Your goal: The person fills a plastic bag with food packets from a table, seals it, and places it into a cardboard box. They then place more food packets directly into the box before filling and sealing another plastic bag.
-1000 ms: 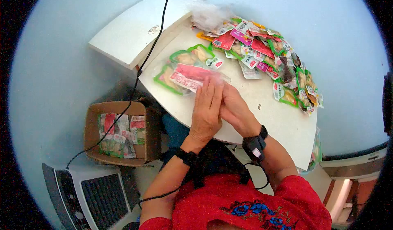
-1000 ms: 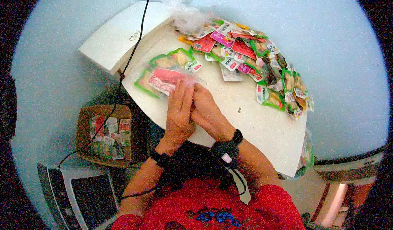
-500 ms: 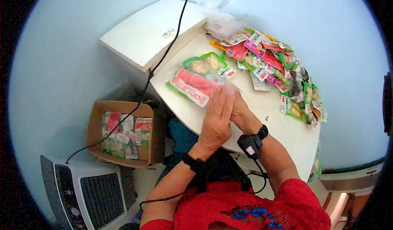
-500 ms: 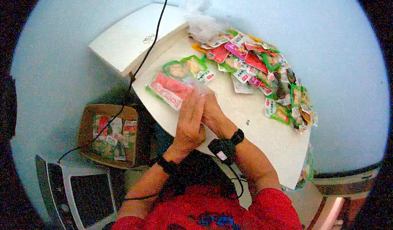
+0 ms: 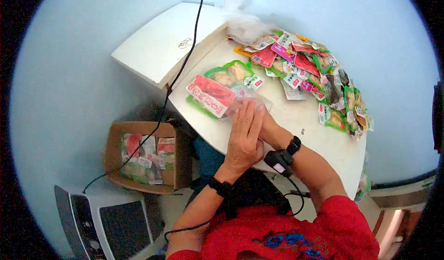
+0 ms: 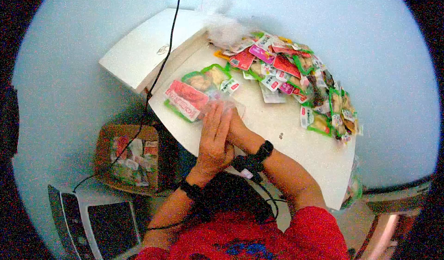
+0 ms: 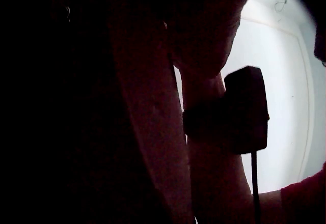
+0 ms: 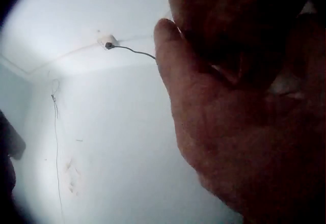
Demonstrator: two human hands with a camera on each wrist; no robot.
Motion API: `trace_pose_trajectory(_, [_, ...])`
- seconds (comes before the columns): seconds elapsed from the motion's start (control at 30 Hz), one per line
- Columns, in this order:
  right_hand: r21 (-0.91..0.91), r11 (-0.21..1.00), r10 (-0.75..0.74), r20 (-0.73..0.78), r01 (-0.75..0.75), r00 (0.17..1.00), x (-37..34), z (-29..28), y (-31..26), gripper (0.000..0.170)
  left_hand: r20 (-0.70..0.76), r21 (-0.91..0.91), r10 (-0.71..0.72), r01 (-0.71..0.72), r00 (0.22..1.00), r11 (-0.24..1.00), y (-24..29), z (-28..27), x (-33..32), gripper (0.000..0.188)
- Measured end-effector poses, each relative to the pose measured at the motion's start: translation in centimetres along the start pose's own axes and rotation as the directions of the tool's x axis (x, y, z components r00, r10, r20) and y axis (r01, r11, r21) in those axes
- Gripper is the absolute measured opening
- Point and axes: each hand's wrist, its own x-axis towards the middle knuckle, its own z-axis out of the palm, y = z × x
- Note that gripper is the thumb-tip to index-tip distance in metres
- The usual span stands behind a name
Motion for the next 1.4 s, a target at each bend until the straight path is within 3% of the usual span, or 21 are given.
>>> trace_pose_trajectory(0.07, [0.115, 0.985, 0.127, -0.008, -0.125, 0.992, -0.3, -1.8, -2.2, 0.022, 0.005, -0.016, 0.008, -0.008, 1.000, 1.000, 0.3, -0.1, 0.0, 0.069])
trace_pose_trajectory(0.13, [0.314, 0.887, 0.346, 0.035, -0.339, 0.938, -0.5, -4.3, -4.6, 0.020, 0.067, 0.011, 0.051, -0.052, 0.996, 0.999, 0.7, -0.5, 0.2, 0.070])
trace_pose_trajectory(0.2, [0.551, 0.595, 0.594, 0.187, -0.584, 0.782, -0.6, -7.1, -6.2, 0.019, 0.078, 0.023, 0.066, -0.068, 0.995, 0.997, 0.9, -0.6, 0.3, 0.071])
trace_pose_trajectory(0.3, [0.441, 0.555, 0.757, 0.083, -0.705, 0.648, -0.9, -9.9, -6.8, 0.026, 0.021, 0.031, 0.042, -0.043, 0.999, 0.999, 0.7, -0.3, -0.1, 0.070])
trace_pose_trajectory(0.4, [-0.010, 0.840, 0.527, -0.222, -0.542, 0.820, -1.7, -11.2, -4.2, 0.030, -0.020, 0.017, -0.006, 0.006, 1.000, 1.000, 1.4, -0.9, -0.8, 0.063])
trace_pose_trajectory(0.5, [-0.121, 0.916, 0.340, -0.277, -0.384, 0.899, -2.3, -10.2, -2.3, 0.043, 0.048, 0.119, 0.031, -0.036, 0.998, 0.992, 1.8, -2.2, -1.8, 0.056])
trace_pose_trajectory(0.53, [-0.112, 0.930, 0.311, -0.263, -0.349, 0.913, -2.2, -9.7, -1.8, 0.052, 0.085, 0.146, 0.044, -0.056, 0.995, 0.988, 2.1, -2.5, -1.8, 0.053])
trace_pose_trajectory(0.63, [-0.058, 0.910, 0.403, -0.111, -0.411, 0.908, -1.3, -9.2, -1.5, 0.042, 0.192, 0.247, 0.050, -0.097, 0.980, 0.964, 3.0, -3.1, -1.6, 0.044])
trace_pose_trajectory(0.8, [0.299, 0.788, 0.573, -0.035, -0.538, 0.819, -0.5, -9.6, -1.1, 0.025, 0.336, 0.504, -0.049, -0.136, 0.940, 0.853, 3.5, -3.4, -1.2, 0.030])
trace_pose_trajectory(1.03, [0.625, 0.646, 0.550, 0.017, -0.438, 0.835, -1.2, -9.8, -0.3, 0.020, 0.309, 0.622, -0.051, -0.161, 0.950, 0.767, 2.2, -4.3, -2.0, 0.021])
trace_pose_trajectory(1.13, [0.657, 0.605, 0.551, 0.062, -0.450, 0.832, -1.3, -10.4, -0.1, 0.028, 0.310, 0.639, 0.000, -0.209, 0.951, 0.740, 2.4, -5.6, -1.2, 0.019])
trace_pose_trajectory(1.23, [0.659, 0.660, 0.417, 0.077, -0.360, 0.906, -1.6, -11.0, 0.1, 0.029, 0.288, 0.625, 0.042, -0.221, 0.957, 0.748, 2.3, -6.8, -0.3, 0.017])
trace_pose_trajectory(1.33, [0.457, 0.878, 0.195, -0.069, -0.143, 0.978, -1.6, -11.3, 0.0, 0.025, 0.260, 0.608, 0.042, -0.197, 0.965, 0.769, 2.6, -7.9, 1.0, 0.011])
trace_pose_trajectory(1.4, [0.326, 0.933, 0.187, -0.083, -0.150, 0.979, -1.4, -11.7, -0.5, 0.022, 0.289, 0.624, 0.058, -0.234, 0.955, 0.745, 2.6, -8.7, 1.9, 0.010])
